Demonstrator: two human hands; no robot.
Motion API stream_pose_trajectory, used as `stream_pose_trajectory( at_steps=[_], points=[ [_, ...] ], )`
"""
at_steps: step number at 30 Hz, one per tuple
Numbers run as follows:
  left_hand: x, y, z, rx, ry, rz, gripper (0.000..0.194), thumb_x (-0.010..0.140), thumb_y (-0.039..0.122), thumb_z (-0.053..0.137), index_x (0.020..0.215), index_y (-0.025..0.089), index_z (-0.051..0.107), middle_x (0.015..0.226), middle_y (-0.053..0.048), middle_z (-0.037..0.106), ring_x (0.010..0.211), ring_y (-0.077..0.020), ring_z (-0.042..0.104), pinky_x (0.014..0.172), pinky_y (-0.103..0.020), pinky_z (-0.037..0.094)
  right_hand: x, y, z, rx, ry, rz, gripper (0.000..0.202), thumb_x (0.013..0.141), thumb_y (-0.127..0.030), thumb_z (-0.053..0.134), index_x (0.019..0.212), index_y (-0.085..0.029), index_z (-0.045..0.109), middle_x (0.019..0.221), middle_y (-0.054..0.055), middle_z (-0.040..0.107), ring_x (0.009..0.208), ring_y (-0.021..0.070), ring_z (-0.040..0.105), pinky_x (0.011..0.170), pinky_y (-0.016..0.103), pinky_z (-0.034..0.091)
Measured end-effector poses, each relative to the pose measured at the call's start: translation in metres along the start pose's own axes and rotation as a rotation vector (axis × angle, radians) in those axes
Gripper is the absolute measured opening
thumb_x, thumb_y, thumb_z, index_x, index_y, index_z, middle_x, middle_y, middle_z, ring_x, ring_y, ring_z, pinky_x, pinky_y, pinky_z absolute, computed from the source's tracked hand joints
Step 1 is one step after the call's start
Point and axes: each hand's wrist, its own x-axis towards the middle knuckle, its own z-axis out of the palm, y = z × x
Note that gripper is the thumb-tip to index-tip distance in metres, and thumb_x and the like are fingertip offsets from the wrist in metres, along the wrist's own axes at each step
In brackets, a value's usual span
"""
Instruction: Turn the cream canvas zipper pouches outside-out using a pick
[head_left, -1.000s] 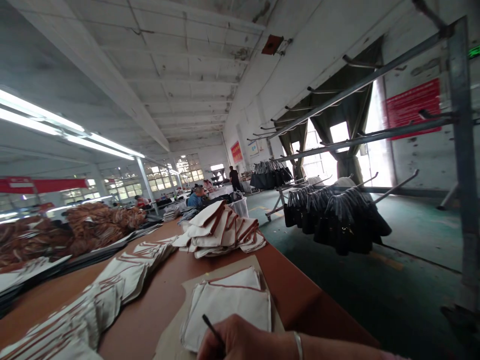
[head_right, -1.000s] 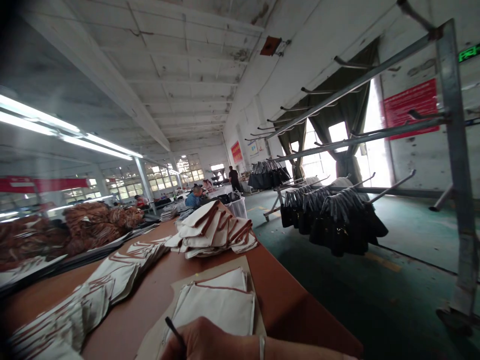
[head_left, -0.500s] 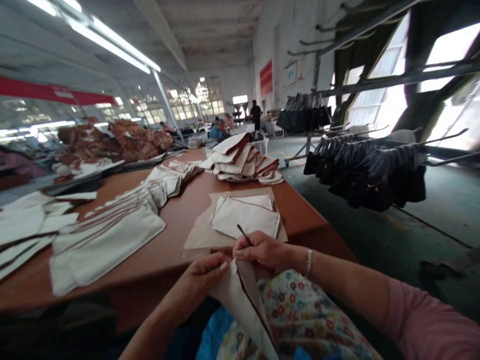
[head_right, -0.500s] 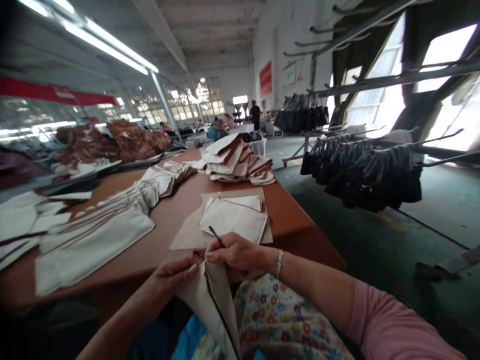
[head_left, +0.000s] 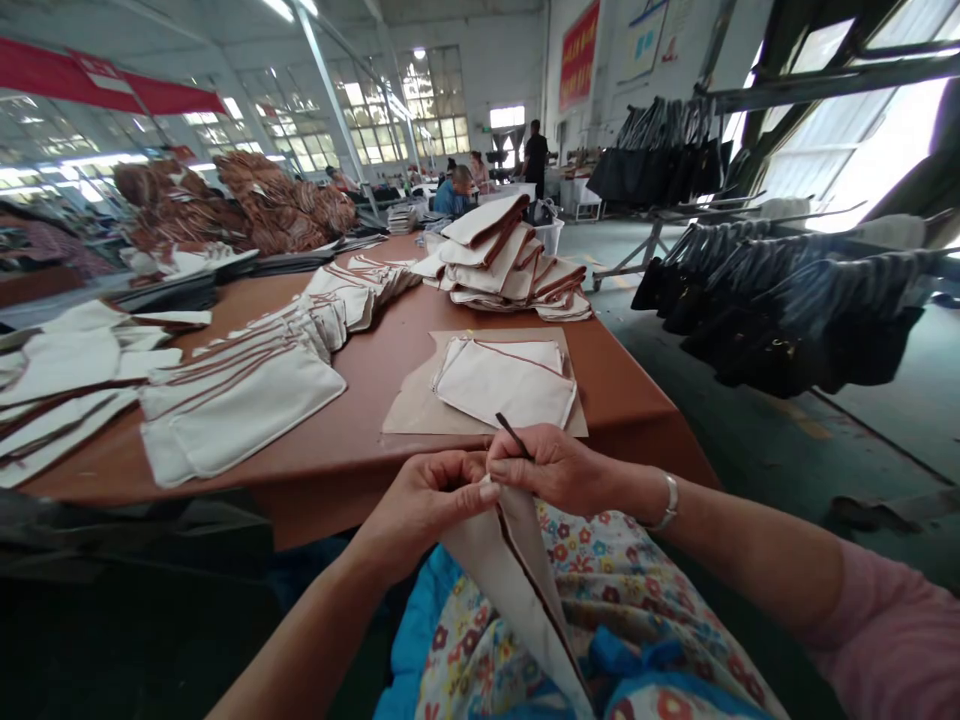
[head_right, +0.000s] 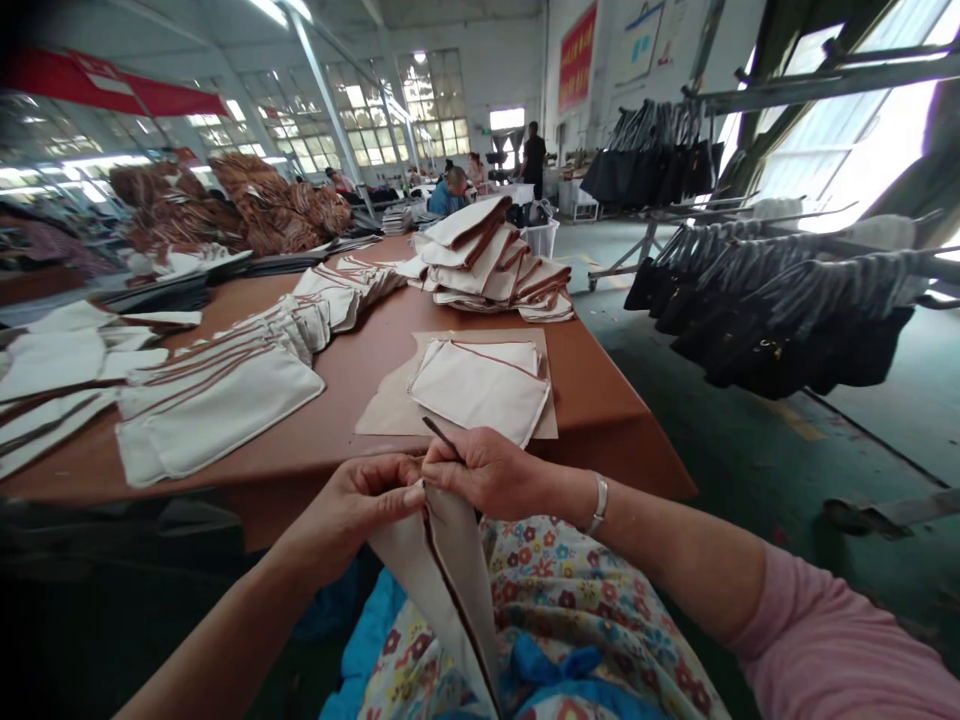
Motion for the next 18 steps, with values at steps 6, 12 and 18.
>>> stream_pose_trajectory(
  at_steps=[6, 12, 18],
  points=[
    [-0.003, 0.005, 0.004, -0.048, 0.018, -0.032, 0.029, 0.07, 0.034, 0.082, 0.072, 0.011, 0.065, 0.065, -0.001, 0.063, 0.053, -0.0093, 0.052, 0.052, -0.019, 0.038, 0.001, -0.005, -0.004, -0.05, -0.019, -0.037, 0.029, 0.095, -0.036, 0.053, 0.08, -0.011, 0.056, 0.065, -0.005, 0.044, 0.059, 0.0061, 0.035, 0.051, 0.018, 0.028],
    [-0.008, 0.003, 0.003, -0.147, -0.016, -0.043, 0.025, 0.074, 0.033, 0.079, 0.078, 0.01, 0.071, 0.069, -0.004, 0.066, 0.054, -0.0105, 0.056, 0.053, -0.02, 0.042, 0.0, 0.006, -0.002, 0.156, -0.061, 0.04, 0.035, 0.092, -0.046, 0.057, 0.082, -0.012, 0.055, 0.062, -0.006, 0.04, 0.053, 0.0051, 0.031, 0.047, 0.017, 0.024],
    [-0.011, 0.005, 0.01, -0.139, 0.031, -0.038, 0.024, 0.073, 0.033, 0.079, 0.08, 0.011, 0.072, 0.073, -0.004, 0.07, 0.057, -0.0116, 0.058, 0.055, -0.02, 0.043, -0.004, -0.004, -0.002, 0.18, -0.051, 0.099, 0.036, 0.091, -0.049, 0.057, 0.082, -0.013, 0.054, 0.058, -0.007, 0.039, 0.048, 0.0046, 0.031, 0.044, 0.017, 0.024]
  ],
)
